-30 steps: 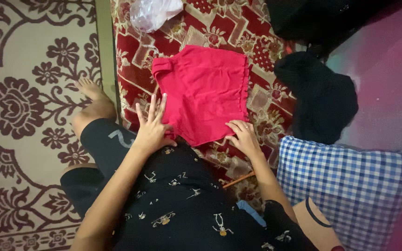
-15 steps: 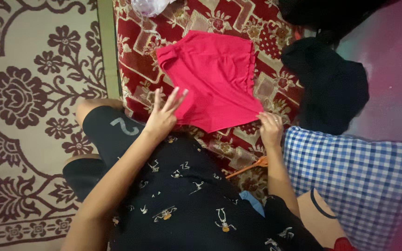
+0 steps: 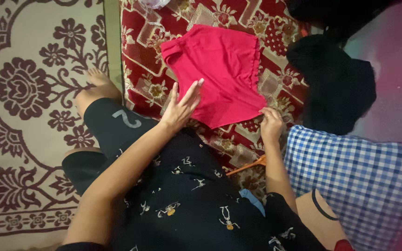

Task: The person sits on the floor and folds several pieces of clothing, including a pink top, a beige shirt, a white t-shirt, and a black top. After folding each item, they place it into a blue bag.

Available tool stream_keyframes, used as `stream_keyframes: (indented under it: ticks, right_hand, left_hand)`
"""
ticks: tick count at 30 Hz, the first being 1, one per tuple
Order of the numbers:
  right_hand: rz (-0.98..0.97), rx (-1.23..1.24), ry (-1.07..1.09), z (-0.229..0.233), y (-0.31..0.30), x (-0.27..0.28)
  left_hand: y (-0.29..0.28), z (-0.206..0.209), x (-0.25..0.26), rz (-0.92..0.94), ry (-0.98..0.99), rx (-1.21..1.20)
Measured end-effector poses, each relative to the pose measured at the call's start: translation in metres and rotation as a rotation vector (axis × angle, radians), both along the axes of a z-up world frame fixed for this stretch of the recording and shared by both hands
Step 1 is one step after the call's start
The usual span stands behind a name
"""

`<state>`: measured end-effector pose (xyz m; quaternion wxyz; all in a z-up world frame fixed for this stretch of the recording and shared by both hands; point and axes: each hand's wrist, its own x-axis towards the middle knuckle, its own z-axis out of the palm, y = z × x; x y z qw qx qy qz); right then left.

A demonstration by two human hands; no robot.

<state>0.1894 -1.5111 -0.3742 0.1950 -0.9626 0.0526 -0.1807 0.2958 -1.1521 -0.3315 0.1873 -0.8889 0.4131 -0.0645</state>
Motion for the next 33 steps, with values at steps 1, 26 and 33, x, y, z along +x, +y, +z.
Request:
stream_keyframes:
  ticks: [1,26,33]
  right_hand:
    - [-0.003,0.007,0.000,-0.002,-0.001,-0.002]
    - [0.114,0.424,0.858,0.064,-0.055,0.081]
    - [0.464,0.683,1.133,0.088,-0.077,0.183]
  left_hand:
    - [-0.003,-0.001,0.000,0.024,0.010,0.033]
    - [0.053,0.030,0.002,0.234,-0.101,-0.212]
    - [0.075,0.045,0.044,0.197,0.395,-0.091]
